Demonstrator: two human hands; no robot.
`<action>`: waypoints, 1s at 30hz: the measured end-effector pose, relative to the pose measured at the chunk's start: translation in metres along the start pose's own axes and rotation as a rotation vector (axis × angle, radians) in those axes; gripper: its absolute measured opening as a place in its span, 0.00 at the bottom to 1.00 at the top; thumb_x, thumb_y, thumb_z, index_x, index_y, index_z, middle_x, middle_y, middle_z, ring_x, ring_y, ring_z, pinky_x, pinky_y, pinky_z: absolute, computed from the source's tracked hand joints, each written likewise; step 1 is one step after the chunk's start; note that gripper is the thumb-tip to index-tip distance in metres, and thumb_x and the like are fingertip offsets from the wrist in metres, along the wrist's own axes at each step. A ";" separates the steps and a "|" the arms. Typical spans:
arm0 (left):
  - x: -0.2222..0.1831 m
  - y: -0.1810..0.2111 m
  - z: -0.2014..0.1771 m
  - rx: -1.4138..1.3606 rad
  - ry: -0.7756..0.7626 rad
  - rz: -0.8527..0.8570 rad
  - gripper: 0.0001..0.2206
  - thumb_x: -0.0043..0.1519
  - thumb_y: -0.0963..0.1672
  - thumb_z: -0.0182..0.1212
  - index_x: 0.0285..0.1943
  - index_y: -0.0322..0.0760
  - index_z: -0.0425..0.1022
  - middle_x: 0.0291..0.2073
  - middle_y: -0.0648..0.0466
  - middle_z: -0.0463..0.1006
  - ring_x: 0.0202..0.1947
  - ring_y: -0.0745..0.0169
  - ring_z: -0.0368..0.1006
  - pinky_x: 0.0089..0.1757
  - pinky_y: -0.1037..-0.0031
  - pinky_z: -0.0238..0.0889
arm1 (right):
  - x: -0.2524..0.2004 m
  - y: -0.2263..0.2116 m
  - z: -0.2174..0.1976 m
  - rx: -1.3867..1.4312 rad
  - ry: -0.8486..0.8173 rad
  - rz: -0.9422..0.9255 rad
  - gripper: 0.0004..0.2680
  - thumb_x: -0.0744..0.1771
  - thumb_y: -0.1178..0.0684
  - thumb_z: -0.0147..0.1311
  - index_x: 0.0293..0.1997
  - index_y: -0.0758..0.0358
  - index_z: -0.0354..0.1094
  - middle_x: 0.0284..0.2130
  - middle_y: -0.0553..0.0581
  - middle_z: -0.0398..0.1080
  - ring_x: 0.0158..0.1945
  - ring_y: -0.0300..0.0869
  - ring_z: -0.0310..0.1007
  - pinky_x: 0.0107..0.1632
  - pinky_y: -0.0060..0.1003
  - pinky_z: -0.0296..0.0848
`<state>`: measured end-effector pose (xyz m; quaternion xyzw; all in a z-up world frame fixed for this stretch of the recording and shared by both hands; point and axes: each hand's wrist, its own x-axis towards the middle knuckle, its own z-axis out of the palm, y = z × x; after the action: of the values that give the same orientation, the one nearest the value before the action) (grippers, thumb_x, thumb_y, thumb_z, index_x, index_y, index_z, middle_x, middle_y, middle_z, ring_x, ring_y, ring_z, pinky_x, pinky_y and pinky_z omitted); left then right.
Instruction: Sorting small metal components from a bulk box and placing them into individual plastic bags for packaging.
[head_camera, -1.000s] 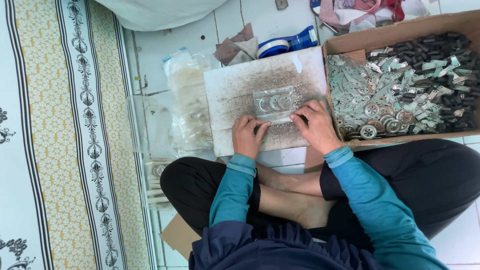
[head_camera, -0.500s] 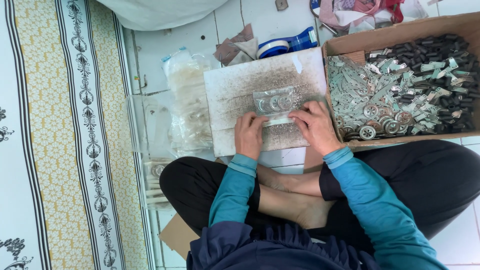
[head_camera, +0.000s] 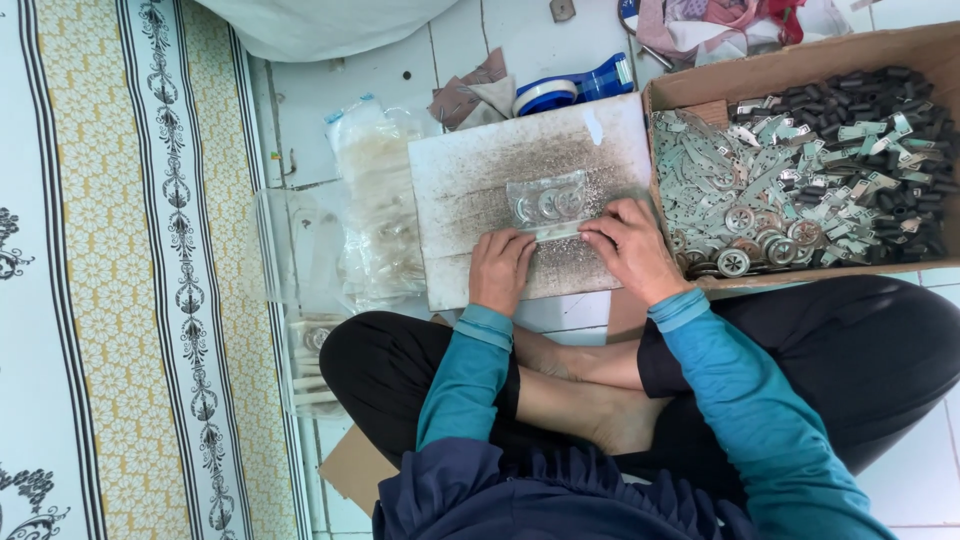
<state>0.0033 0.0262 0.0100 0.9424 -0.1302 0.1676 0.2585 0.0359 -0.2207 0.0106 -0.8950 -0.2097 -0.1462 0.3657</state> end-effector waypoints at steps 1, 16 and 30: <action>0.001 -0.001 0.001 0.000 0.002 0.002 0.05 0.68 0.45 0.61 0.47 0.45 0.81 0.40 0.59 0.73 0.46 0.60 0.71 0.43 0.70 0.66 | 0.001 0.002 0.003 -0.001 0.002 -0.002 0.03 0.67 0.50 0.64 0.43 0.49 0.80 0.39 0.54 0.68 0.43 0.54 0.72 0.47 0.46 0.73; 0.034 0.022 -0.037 -0.302 -0.201 -0.410 0.06 0.69 0.41 0.58 0.53 0.43 0.71 0.35 0.50 0.78 0.42 0.49 0.76 0.45 0.55 0.73 | 0.012 -0.008 0.010 -0.223 0.027 0.077 0.08 0.66 0.48 0.64 0.37 0.57 0.71 0.33 0.54 0.63 0.40 0.52 0.70 0.42 0.45 0.70; 0.010 0.013 -0.009 0.110 0.023 0.018 0.10 0.61 0.40 0.60 0.49 0.47 0.79 0.45 0.54 0.71 0.43 0.52 0.73 0.37 0.64 0.73 | 0.007 -0.003 0.007 -0.287 0.051 -0.043 0.03 0.69 0.46 0.59 0.45 0.42 0.77 0.38 0.49 0.66 0.44 0.47 0.72 0.44 0.40 0.73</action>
<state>0.0058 0.0184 0.0274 0.9520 -0.1264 0.1876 0.2062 0.0407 -0.2119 0.0109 -0.9293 -0.1967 -0.2052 0.2360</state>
